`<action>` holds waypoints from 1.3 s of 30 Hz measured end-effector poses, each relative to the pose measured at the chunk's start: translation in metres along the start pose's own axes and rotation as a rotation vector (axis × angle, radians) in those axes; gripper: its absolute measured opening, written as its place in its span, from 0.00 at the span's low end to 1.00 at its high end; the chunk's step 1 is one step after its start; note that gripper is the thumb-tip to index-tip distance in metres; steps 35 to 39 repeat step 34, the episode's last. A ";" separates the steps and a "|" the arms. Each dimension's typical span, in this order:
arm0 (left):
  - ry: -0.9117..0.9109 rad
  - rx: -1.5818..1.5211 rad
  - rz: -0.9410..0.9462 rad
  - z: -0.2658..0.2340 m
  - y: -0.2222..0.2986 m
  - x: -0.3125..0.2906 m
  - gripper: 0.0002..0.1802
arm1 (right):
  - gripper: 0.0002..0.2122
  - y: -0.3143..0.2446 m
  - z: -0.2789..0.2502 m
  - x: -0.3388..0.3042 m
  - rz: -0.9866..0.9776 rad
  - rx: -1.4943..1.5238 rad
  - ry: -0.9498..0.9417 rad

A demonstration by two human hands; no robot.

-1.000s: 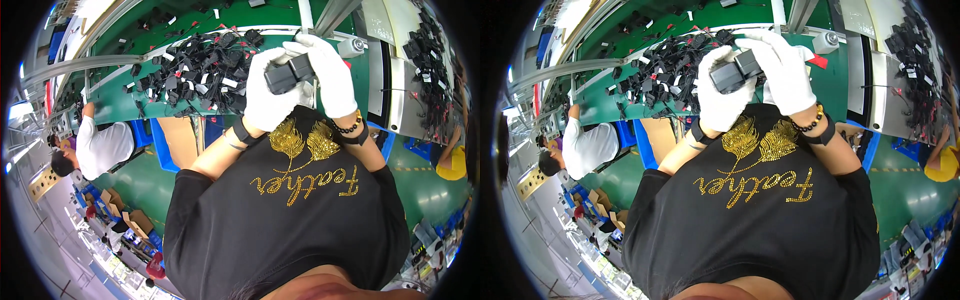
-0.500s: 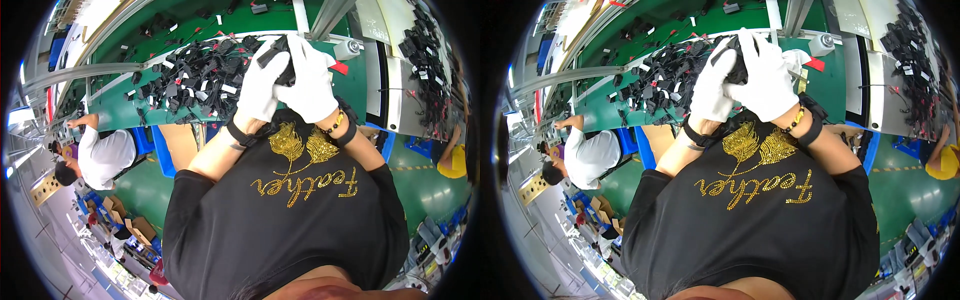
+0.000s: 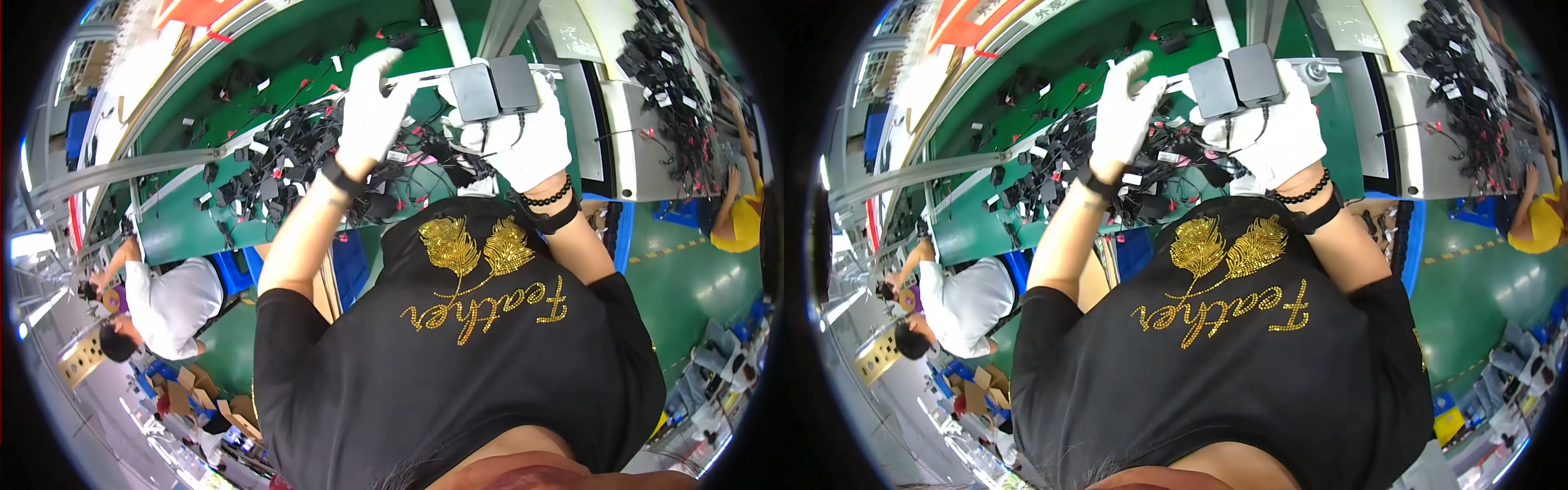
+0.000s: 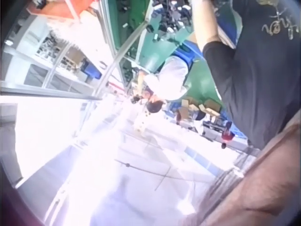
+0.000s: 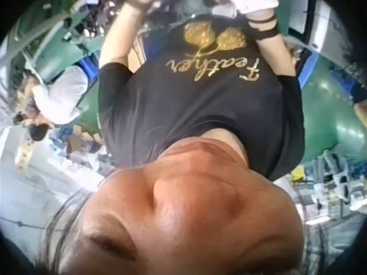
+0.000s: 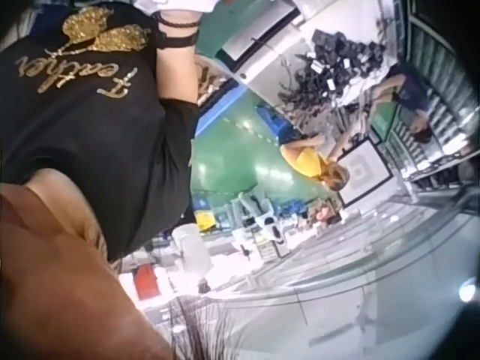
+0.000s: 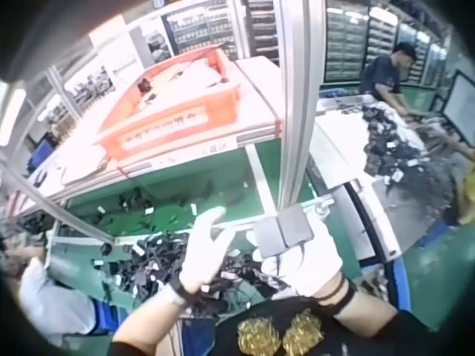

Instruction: The person picks up two power adapters from a pile, turns them over, and wipes their surfaces with a cloth. They then place the adapters onto a tray and pick up another adapter from the pile to repeat the process.

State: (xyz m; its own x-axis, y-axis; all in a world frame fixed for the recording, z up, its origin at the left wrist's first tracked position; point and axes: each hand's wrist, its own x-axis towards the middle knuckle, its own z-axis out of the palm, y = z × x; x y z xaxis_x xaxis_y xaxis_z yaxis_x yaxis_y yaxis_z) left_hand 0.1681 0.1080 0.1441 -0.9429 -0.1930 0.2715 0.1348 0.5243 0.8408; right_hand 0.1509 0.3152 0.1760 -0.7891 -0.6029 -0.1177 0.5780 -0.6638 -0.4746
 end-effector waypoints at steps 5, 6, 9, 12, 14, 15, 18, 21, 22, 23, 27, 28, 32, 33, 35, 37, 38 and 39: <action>-0.094 0.550 0.094 0.038 -0.104 0.067 0.33 | 0.20 -0.001 0.026 -0.010 -0.273 -0.788 0.109; -0.130 0.591 0.062 0.049 -0.116 0.079 0.34 | 0.20 -0.002 0.026 -0.011 -0.293 -0.791 0.128; -0.317 0.809 0.090 0.071 -0.136 0.107 0.38 | 0.29 -0.002 0.019 -0.010 -0.800 -1.910 0.204; -0.357 0.832 0.074 0.084 -0.163 0.119 0.31 | 0.26 0.004 0.021 -0.015 -0.751 -2.002 0.354; -0.427 0.956 -0.025 0.084 -0.173 0.129 0.25 | 0.25 0.007 0.022 -0.016 -0.735 -1.995 0.393; -0.442 0.991 0.000 0.086 -0.168 0.133 0.23 | 0.25 0.005 0.021 -0.017 -0.728 -2.003 0.413; -0.520 1.215 0.075 0.079 -0.143 0.143 0.22 | 0.23 0.003 0.017 -0.019 -0.711 -2.025 0.455; -0.510 1.327 -0.057 0.035 -0.137 0.144 0.28 | 0.21 0.003 0.018 -0.020 -0.702 -2.036 0.463; -0.481 1.293 -0.120 0.021 -0.139 0.140 0.30 | 0.20 0.004 0.018 -0.022 -0.700 -2.043 0.475; -0.534 1.217 -0.313 0.015 -0.156 0.146 0.34 | 0.20 0.004 0.017 -0.021 -0.708 -2.050 0.489; -0.638 1.143 -0.132 -0.026 -0.227 0.142 0.39 | 0.17 0.007 0.017 -0.022 -0.722 -2.052 0.526; -0.647 1.144 -0.133 -0.025 -0.221 0.138 0.39 | 0.17 0.007 0.015 -0.022 -0.727 -2.055 0.551; -0.579 1.000 -0.302 -0.027 -0.202 0.116 0.38 | 0.15 0.008 0.011 -0.016 -0.703 -2.005 0.543; -0.547 0.966 -0.283 -0.026 -0.199 0.108 0.38 | 0.15 0.008 0.012 -0.017 -0.706 -2.000 0.565; -0.516 0.933 -0.264 -0.024 -0.194 0.101 0.38 | 0.15 0.009 0.011 -0.019 -0.703 -1.996 0.567; -0.516 0.933 -0.264 -0.024 -0.194 0.101 0.38 | 0.15 0.009 0.011 -0.019 -0.703 -1.996 0.567; -0.516 0.933 -0.264 -0.024 -0.194 0.101 0.38 | 0.15 0.009 0.011 -0.019 -0.703 -1.996 0.567; -0.516 0.933 -0.264 -0.024 -0.194 0.101 0.38 | 0.15 0.009 0.011 -0.019 -0.703 -1.996 0.567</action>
